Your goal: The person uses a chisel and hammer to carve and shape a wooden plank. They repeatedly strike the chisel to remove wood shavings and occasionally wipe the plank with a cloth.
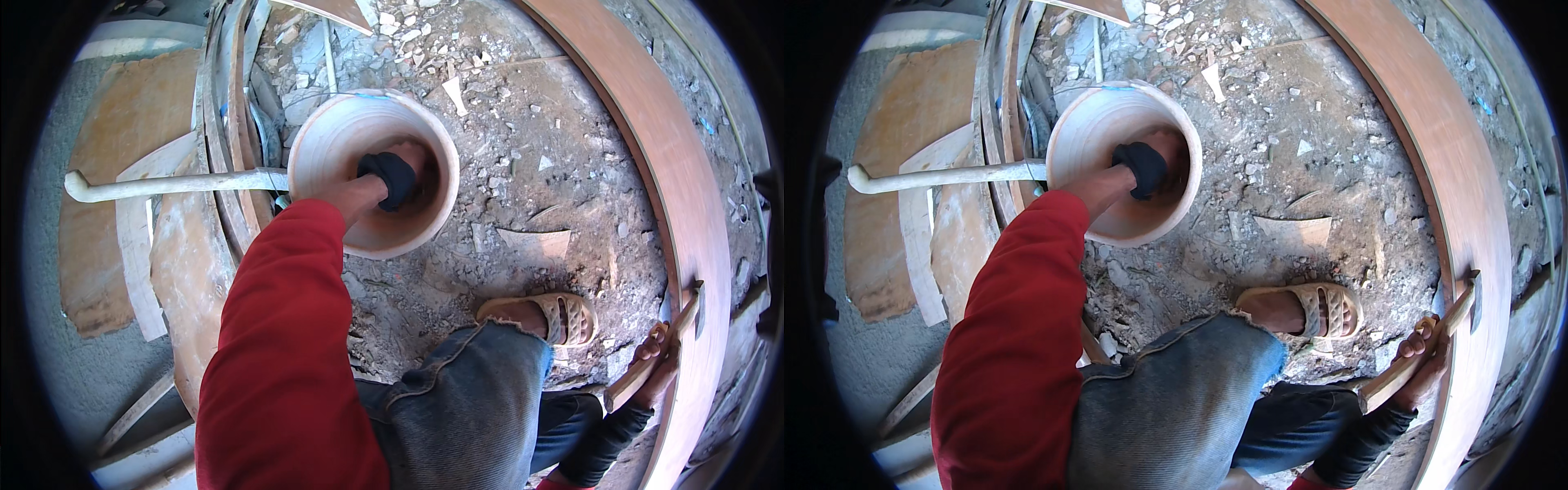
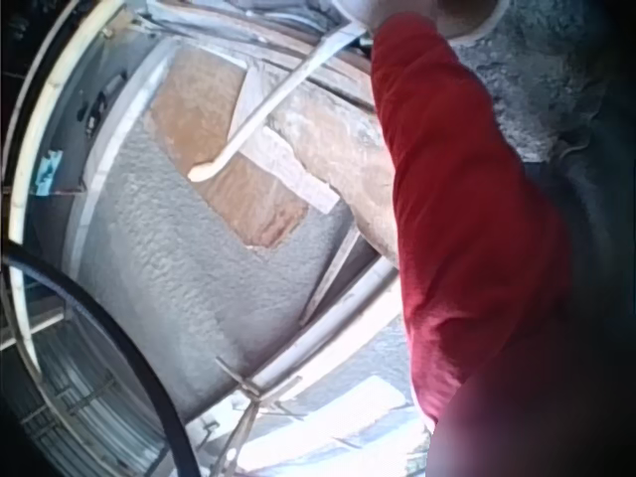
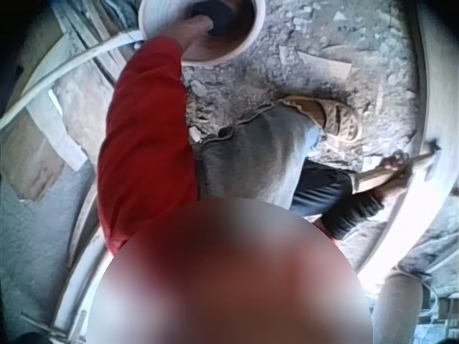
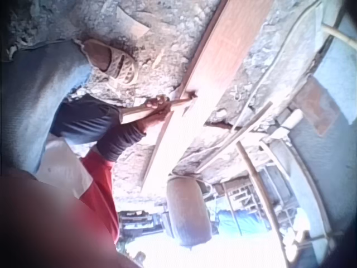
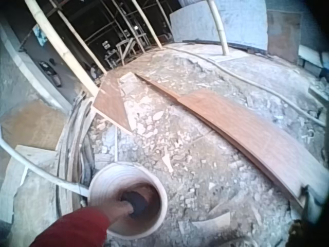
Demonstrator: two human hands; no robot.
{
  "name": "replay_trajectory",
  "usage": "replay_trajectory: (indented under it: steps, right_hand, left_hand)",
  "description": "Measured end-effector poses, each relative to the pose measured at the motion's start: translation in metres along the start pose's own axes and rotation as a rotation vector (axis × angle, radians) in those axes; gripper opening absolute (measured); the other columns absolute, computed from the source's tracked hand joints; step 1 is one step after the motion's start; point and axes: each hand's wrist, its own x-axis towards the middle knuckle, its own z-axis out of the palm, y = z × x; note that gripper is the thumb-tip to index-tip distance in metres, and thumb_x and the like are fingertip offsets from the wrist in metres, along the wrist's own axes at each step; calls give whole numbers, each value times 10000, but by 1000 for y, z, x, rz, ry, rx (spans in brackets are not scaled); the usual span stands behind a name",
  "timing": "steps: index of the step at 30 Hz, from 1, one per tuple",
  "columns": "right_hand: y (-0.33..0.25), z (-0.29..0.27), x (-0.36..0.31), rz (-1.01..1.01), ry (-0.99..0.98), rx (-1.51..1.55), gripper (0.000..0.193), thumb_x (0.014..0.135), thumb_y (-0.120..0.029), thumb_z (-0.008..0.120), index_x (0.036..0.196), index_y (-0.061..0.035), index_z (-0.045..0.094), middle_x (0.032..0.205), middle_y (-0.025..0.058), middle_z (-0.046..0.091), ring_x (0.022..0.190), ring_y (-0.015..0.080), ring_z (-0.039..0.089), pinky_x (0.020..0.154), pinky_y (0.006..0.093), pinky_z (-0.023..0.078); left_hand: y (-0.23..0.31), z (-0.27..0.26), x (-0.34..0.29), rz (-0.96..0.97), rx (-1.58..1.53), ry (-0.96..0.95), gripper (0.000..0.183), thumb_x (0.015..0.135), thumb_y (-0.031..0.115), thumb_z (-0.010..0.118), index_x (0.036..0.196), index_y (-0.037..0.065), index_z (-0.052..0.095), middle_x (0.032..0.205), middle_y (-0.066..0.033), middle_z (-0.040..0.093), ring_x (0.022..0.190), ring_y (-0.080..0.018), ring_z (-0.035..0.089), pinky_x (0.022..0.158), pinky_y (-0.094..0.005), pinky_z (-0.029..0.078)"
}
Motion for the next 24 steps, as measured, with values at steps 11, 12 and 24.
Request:
replay_trajectory:
  steps: [11, 12, 24]
  right_hand:
    - [-1, 0, -1, 11, -7, 25, 308, 1132, -325, 468, 1283, -57, 475, 940, 26, 521, 683, 92, 522, 582, 258, 500]
    - [0, 1, -1, 10, -13, 7, 304, 1131, -323, 470, 1279, -57, 475, 939, 25, 523, 682, 91, 523, 579, 257, 499]
    - [1, 6, -2, -13, 12, -16, 292, 1127, -306, 483, 1267, -50, 479, 924, 23, 529, 663, 86, 531, 556, 253, 493]
  left_hand:
    - [-47, -12, -1, -22, -407, -16, 391, 796, 128, 792, 1176, 66, 726, 1162, -150, 745, 1061, -365, 730, 926, -442, 583]
    - [-58, -12, -2, -24, -628, -74, 362, 815, 140, 795, 1164, 79, 717, 1147, -124, 746, 1036, -338, 739, 882, -424, 594]
    - [-55, -58, -62, -39, -1433, -178, 290, 926, 238, 803, 1156, 160, 646, 1063, -14, 702, 806, -123, 679, 634, -253, 474]
